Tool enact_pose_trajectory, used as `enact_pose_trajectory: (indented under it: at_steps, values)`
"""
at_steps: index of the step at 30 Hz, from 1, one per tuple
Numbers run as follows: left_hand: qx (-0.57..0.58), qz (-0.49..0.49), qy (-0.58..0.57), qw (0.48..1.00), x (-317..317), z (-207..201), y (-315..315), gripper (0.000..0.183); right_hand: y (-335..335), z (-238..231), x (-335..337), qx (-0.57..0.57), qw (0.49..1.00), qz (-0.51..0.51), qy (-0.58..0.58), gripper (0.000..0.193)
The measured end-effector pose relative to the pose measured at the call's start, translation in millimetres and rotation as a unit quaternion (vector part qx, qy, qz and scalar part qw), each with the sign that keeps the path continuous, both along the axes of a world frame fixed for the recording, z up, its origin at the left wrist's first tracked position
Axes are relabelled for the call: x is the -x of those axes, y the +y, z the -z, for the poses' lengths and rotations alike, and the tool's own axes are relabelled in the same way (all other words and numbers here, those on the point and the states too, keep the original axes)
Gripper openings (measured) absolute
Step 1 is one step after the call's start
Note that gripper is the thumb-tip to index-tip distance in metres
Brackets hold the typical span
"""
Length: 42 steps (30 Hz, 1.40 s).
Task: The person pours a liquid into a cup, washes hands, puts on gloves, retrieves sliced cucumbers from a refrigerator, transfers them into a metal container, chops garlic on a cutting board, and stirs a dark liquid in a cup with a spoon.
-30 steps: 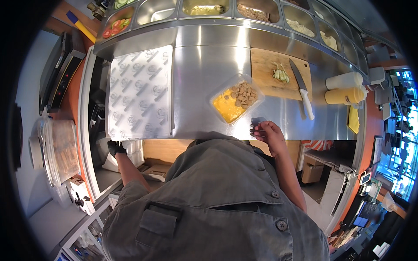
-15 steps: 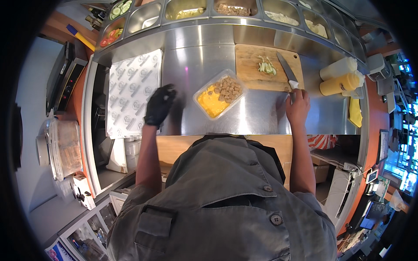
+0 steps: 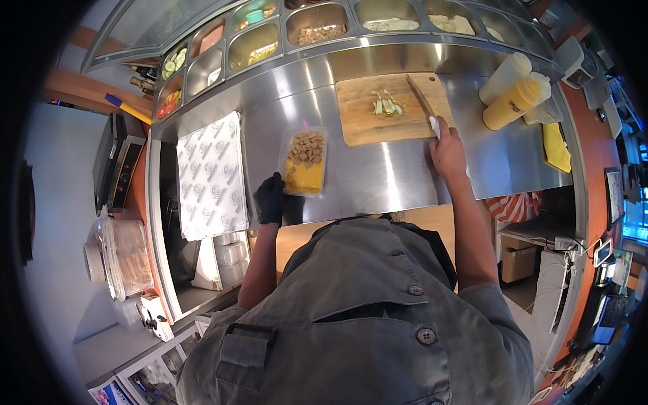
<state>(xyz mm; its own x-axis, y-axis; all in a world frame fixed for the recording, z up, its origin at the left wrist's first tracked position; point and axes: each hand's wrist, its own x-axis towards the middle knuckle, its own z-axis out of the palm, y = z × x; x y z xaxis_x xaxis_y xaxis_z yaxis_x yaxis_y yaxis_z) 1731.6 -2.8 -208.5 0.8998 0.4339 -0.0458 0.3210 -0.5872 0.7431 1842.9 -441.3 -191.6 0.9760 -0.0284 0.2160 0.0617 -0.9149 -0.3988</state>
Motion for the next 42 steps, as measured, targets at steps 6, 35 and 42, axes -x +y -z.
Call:
enact_pose_trajectory:
  at_steps: [6, 35, 42]
  values:
    - [-0.182, -0.029, -0.243, 0.952, 2.7, -48.4, -56.5, 0.024, -10.4, 2.6, 16.4, -0.308, 0.943, 0.063, 0.115, 0.044]
    - [0.038, -0.086, -0.375, 0.922, -165.7, 0.3, -234.5, 0.024, 71.2, -42.2, 46.3, -0.419, 0.871, -0.091, 0.239, 0.048]
    - [0.372, -0.118, -0.279, 0.878, -99.0, -45.1, -100.4, 0.017, 133.8, -70.6, 54.6, -0.318, 0.895, -0.207, 0.235, 0.047]
